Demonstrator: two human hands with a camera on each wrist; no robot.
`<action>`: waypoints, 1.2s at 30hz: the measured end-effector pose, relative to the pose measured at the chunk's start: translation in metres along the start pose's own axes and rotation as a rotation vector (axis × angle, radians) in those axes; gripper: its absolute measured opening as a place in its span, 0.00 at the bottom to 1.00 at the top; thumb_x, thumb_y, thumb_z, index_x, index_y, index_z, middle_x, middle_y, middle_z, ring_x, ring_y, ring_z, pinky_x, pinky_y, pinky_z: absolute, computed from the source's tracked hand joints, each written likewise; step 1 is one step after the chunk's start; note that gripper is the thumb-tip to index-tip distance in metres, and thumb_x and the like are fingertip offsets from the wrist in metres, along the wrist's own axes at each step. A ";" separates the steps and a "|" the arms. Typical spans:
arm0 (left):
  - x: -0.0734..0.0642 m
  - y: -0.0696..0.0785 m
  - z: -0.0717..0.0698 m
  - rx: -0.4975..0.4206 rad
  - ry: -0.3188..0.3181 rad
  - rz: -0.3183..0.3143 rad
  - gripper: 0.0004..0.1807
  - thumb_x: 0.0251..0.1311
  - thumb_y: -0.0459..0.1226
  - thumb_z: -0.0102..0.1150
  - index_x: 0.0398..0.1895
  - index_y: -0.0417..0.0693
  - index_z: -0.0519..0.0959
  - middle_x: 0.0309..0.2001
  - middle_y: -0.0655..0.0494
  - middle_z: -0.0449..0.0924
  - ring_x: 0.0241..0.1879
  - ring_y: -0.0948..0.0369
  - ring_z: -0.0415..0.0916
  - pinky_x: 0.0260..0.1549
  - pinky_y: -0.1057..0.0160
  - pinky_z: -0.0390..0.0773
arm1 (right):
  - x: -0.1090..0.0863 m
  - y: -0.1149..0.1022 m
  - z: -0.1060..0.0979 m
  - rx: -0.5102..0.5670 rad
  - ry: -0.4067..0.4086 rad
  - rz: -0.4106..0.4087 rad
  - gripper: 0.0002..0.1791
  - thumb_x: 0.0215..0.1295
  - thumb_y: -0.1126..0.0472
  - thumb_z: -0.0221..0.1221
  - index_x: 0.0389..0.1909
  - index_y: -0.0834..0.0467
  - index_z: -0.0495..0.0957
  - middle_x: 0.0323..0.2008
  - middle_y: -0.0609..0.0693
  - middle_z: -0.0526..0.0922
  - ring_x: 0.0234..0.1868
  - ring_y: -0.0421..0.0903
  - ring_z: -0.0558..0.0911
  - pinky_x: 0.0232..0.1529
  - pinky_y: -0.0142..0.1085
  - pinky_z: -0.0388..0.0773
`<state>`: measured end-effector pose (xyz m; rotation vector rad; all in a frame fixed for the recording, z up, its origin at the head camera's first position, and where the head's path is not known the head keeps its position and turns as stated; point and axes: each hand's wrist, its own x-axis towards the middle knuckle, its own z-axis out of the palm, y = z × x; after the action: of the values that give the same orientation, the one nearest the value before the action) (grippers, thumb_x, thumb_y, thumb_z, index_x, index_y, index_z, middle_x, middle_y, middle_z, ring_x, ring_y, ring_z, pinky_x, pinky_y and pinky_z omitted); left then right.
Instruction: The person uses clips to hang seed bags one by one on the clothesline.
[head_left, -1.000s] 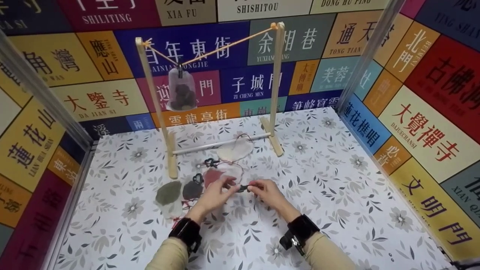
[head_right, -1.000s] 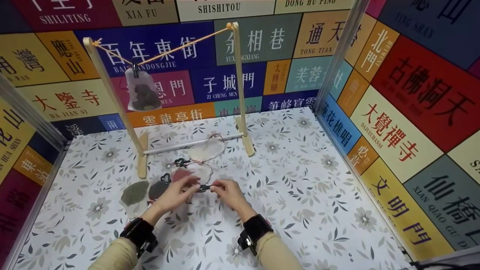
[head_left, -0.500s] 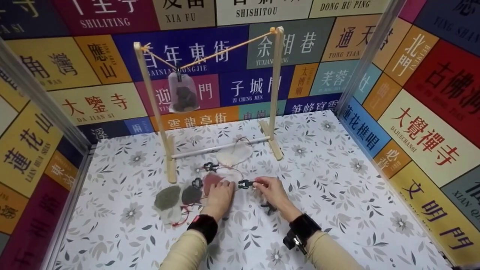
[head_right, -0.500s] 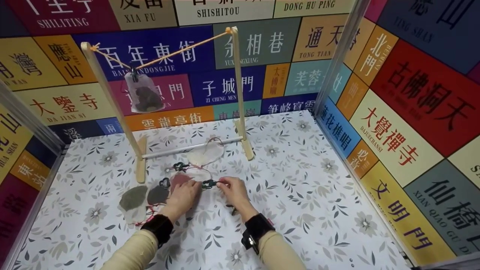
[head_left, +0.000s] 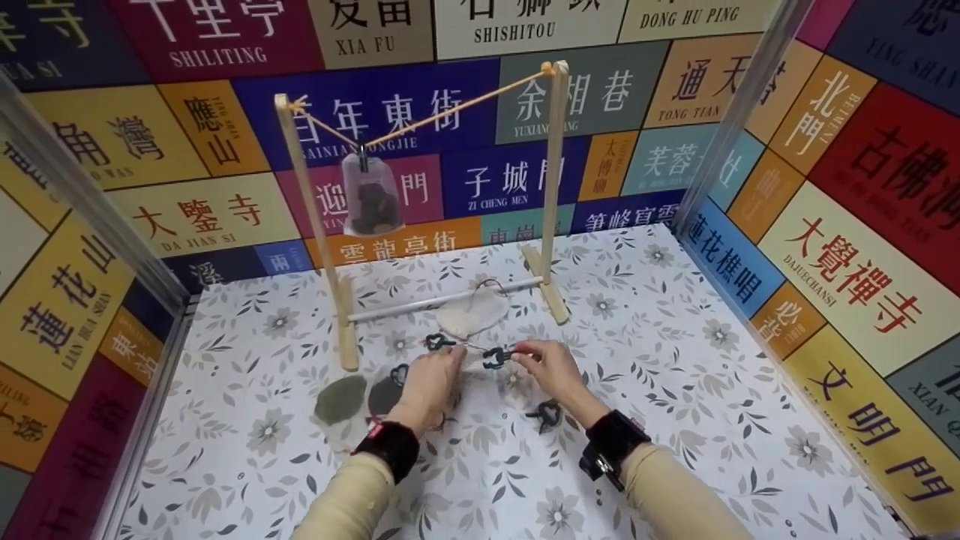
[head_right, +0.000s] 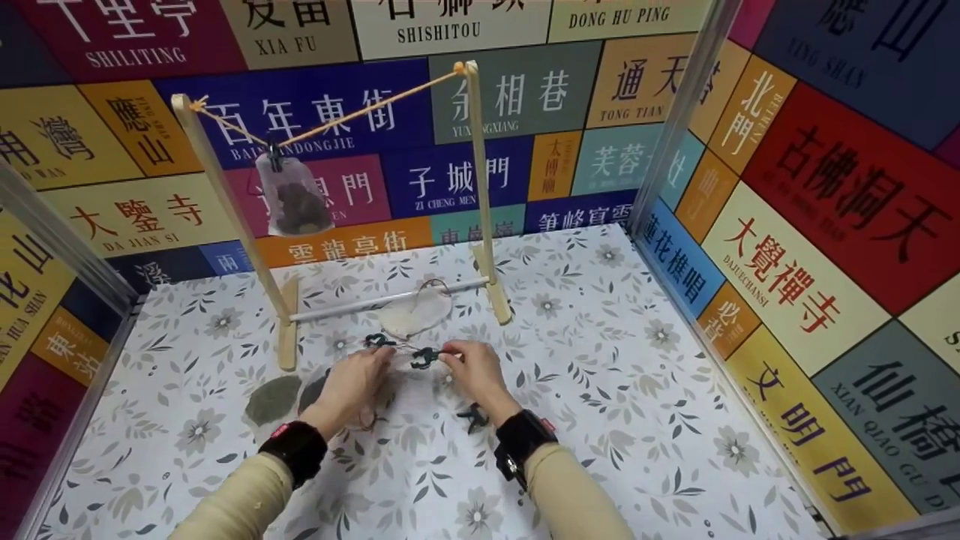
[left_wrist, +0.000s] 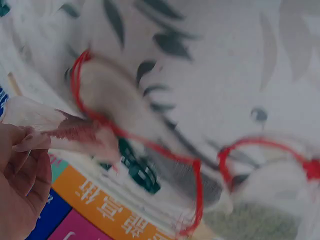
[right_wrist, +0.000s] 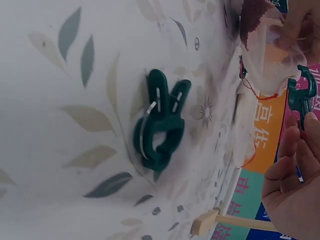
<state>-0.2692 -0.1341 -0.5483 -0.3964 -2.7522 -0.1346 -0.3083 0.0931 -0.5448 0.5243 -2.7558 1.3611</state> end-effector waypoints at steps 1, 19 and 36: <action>0.003 -0.003 -0.006 -0.039 0.013 -0.017 0.07 0.59 0.30 0.60 0.39 0.46 0.75 0.33 0.48 0.85 0.29 0.49 0.84 0.26 0.52 0.84 | 0.002 -0.003 -0.003 -0.018 0.009 -0.017 0.11 0.66 0.60 0.64 0.45 0.60 0.86 0.42 0.54 0.90 0.35 0.51 0.87 0.35 0.35 0.82; 0.069 -0.052 -0.141 -0.235 0.121 -0.198 0.09 0.74 0.40 0.48 0.50 0.46 0.71 0.31 0.41 0.85 0.30 0.42 0.83 0.27 0.46 0.83 | 0.087 -0.110 -0.095 -0.248 0.276 -0.410 0.10 0.65 0.55 0.63 0.39 0.57 0.88 0.34 0.55 0.90 0.30 0.53 0.85 0.35 0.47 0.82; 0.151 -0.074 -0.208 -0.143 0.338 -0.205 0.08 0.67 0.35 0.54 0.35 0.37 0.76 0.32 0.35 0.86 0.32 0.36 0.84 0.30 0.41 0.83 | 0.172 -0.234 -0.121 -0.533 0.456 -0.703 0.14 0.66 0.51 0.58 0.30 0.58 0.82 0.32 0.50 0.90 0.24 0.50 0.75 0.29 0.38 0.69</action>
<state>-0.3572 -0.1957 -0.3036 -0.1118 -2.4475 -0.4128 -0.4142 0.0062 -0.2613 0.8809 -2.1045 0.4833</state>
